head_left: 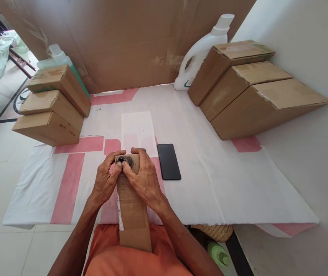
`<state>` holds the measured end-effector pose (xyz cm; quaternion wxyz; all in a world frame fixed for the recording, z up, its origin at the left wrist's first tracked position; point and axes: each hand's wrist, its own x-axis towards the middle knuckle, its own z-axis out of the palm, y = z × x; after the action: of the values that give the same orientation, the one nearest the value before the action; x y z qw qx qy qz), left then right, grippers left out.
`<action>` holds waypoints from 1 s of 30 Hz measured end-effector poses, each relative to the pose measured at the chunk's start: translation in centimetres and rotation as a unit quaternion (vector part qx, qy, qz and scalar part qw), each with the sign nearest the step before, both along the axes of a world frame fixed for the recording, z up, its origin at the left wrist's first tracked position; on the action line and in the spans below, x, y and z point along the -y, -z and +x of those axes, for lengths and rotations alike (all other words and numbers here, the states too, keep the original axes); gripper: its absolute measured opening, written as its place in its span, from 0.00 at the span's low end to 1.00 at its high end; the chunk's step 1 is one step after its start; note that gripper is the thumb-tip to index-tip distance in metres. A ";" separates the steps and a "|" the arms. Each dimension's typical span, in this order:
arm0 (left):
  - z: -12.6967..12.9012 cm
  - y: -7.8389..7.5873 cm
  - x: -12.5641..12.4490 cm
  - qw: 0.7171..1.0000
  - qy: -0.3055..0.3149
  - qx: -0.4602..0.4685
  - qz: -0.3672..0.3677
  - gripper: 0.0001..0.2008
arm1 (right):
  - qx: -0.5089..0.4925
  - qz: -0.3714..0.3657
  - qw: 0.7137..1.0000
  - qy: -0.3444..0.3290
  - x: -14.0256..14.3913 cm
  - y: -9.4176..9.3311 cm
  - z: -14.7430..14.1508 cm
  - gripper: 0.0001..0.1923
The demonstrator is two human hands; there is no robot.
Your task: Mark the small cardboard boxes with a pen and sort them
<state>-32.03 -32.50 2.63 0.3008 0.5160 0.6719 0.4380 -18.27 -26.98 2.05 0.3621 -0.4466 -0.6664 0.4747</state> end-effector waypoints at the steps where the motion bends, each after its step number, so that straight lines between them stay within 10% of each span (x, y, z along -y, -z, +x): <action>1: 0.1 0.1 -0.2 1.000 -0.002 0.007 0.000 0.18 | -0.008 -0.004 1.000 -0.010 -0.1 0.1 0.2 0.16; 15: 1.8 2.5 -3.5 0.990 -0.137 0.005 0.018 0.08 | 0.052 -0.044 0.998 -0.010 -2.5 2.9 0.6 0.18; 30: 2.1 3.2 -3.7 0.987 -0.160 0.009 0.019 0.08 | 0.151 -0.082 0.985 -0.008 -3.8 1.7 0.3 0.14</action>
<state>-29.92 -28.82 -0.60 0.2230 0.4033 0.7349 0.4974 -17.98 -23.16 0.32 0.2153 -0.5359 -0.6757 0.4581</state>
